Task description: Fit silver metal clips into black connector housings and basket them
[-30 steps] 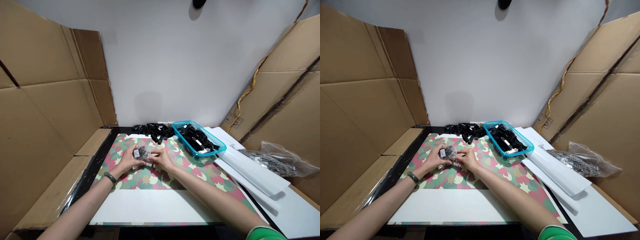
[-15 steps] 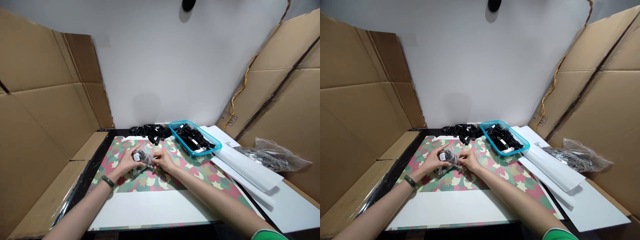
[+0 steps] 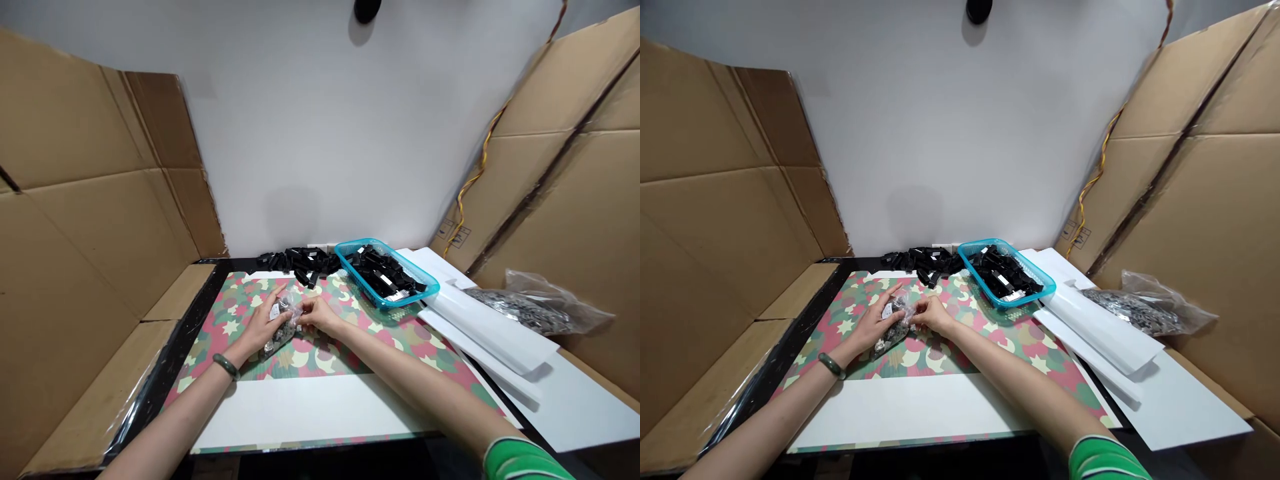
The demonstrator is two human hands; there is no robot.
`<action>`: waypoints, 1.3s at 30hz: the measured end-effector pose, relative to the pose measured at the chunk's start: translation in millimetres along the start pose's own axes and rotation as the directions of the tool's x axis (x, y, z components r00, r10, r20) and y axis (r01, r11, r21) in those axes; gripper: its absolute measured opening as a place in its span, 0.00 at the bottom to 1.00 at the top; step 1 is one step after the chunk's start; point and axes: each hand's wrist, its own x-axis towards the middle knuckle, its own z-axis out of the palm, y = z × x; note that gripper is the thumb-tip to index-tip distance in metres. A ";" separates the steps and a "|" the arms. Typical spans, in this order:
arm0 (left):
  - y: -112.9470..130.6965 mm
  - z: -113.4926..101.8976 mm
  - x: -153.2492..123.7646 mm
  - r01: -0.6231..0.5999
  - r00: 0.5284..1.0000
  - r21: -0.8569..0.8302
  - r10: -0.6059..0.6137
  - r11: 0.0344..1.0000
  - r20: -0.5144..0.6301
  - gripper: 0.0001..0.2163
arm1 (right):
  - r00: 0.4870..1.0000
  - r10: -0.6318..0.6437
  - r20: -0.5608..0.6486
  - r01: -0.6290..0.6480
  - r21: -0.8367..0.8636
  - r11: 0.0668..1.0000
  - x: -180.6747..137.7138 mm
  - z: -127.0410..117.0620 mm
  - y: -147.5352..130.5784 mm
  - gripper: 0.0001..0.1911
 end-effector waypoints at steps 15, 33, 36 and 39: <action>-23.3 9.6 2.9 -0.062 0.998 0.097 0.065 0.993 -0.024 0.28 | 0.991 -0.033 0.129 0.037 -0.028 0.999 2.7 -3.7 -3.8 0.13; -34.1 8.6 2.1 -0.017 0.986 -0.125 -0.004 0.992 -0.166 0.24 | 1.000 -0.005 0.023 0.006 -0.058 0.998 -10.2 -47.7 5.6 0.24; -38.3 9.2 3.0 -0.001 0.981 -0.244 -0.047 0.970 -0.191 0.23 | 1.000 -0.023 0.021 0.025 -0.100 0.995 -14.0 -45.0 6.1 0.24; -39.6 8.8 4.4 -0.007 0.972 -0.373 -0.082 0.928 -0.222 0.23 | 0.998 -0.050 0.041 0.057 -0.180 0.982 -16.0 -39.7 6.7 0.21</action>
